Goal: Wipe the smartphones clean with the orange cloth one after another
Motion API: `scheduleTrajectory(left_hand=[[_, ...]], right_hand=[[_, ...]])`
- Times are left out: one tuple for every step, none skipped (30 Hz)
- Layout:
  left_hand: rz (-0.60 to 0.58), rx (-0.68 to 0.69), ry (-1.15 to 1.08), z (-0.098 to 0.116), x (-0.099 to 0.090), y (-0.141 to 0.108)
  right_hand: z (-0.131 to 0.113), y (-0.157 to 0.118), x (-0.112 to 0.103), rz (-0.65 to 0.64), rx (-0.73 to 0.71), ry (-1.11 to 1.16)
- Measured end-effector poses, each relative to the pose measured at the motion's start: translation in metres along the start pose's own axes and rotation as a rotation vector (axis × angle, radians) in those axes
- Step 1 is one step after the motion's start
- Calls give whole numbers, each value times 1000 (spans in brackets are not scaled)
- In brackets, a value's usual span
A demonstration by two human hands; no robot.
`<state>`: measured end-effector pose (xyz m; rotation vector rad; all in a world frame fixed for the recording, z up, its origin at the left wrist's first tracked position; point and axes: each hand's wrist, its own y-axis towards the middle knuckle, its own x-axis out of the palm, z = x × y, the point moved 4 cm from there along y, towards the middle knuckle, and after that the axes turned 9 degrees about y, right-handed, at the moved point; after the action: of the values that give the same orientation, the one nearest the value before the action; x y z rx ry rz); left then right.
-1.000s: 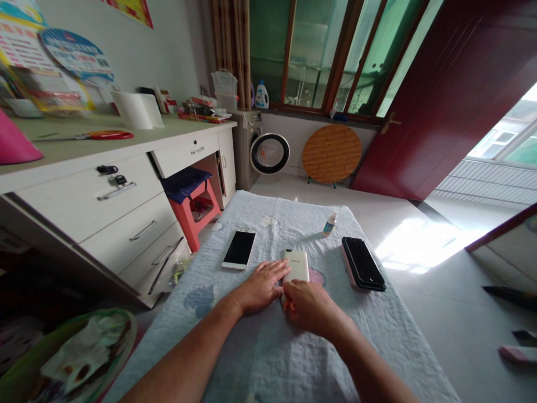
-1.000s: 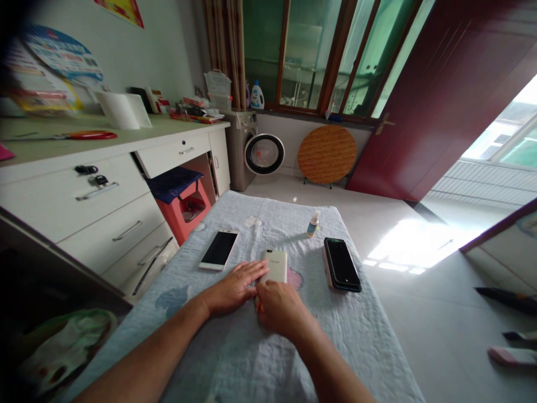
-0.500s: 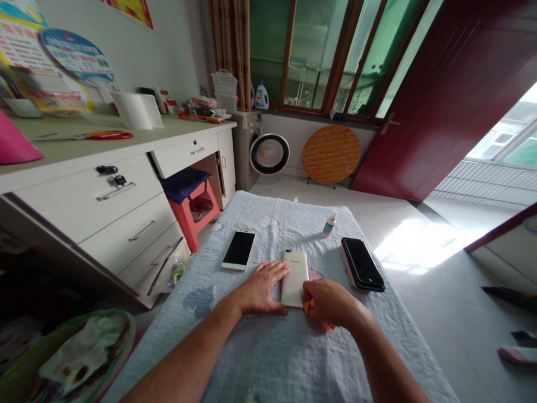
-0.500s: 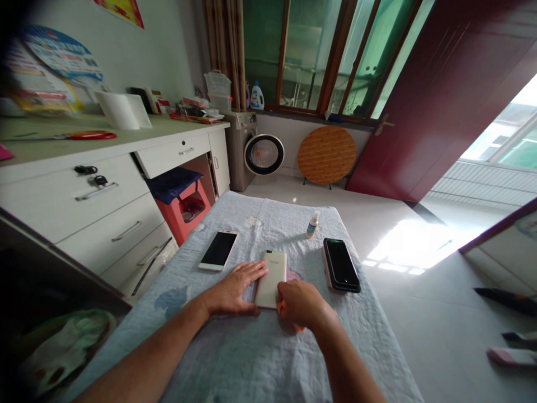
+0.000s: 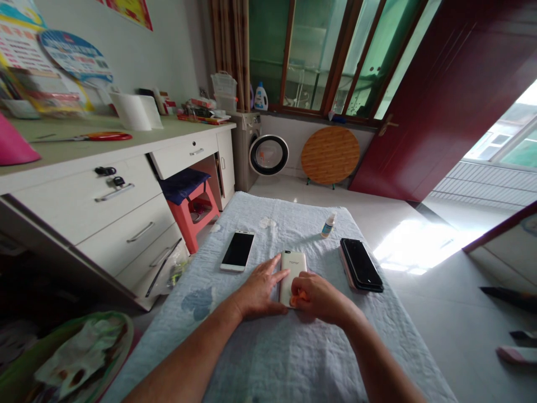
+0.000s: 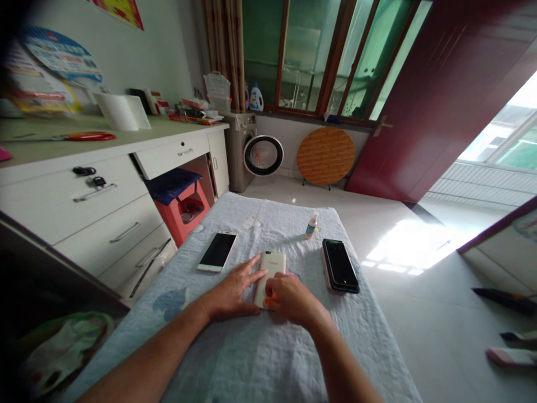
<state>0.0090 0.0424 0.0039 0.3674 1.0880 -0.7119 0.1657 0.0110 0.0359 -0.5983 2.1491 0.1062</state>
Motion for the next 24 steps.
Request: scheduleTrajectory(left_hand=[[4,-2,4,0,0,0],[7,3,9,0,0,0],[9,12,13,0,1,0],[13,22,13,0,2,0],[19,32,10,1,2,0],[27,37,5,1,2,0],[33,37,2,1,2,1],[34,34,1,1,2,1],[31,30,2,1,2,1],[26,26,5,1,1,1],[21,23,7,2,1,1],[18,23,8,2,0,1],[16,24,6,2,0,1],[18,22,2,2,0,1],[23,21,-6,1,0,1],[31,17,-17,0,0,1],[40,13,-27,-1,1,1],[47,10,-34,-2,2,1],[52,9,-37,-3,3,1],[54,13,-36,-4,4,1],[56,19,-31,-4,5,1],[58,26,-25,-4,5,1],[60,35,-20,-4,5,1],[60,41,-15,-3,5,1]], right_hand=[[-1,2,3,17,-11,18],[-1,5,5,40,-14,30],[0,7,7,69,-3,39],[2,9,9,106,8,47],[4,12,9,150,23,53],[7,14,9,203,35,55],[9,16,9,259,42,56],[12,17,8,314,49,51],[15,19,7,362,59,39],[17,20,7,401,73,19],[19,21,7,429,83,-6],[20,22,7,452,89,-32],[21,23,8,470,90,-56],[21,23,8,485,85,-76],[21,23,8,493,75,-89],[20,23,9,495,66,-93],[19,23,9,489,60,-92],[19,23,9,474,56,-85],[18,22,9,453,51,-75],[17,21,10,428,44,-62],[16,20,9,399,36,-47],[15,19,9,368,26,-29],[14,18,9,333,16,-8],[12,17,9,294,7,15]])
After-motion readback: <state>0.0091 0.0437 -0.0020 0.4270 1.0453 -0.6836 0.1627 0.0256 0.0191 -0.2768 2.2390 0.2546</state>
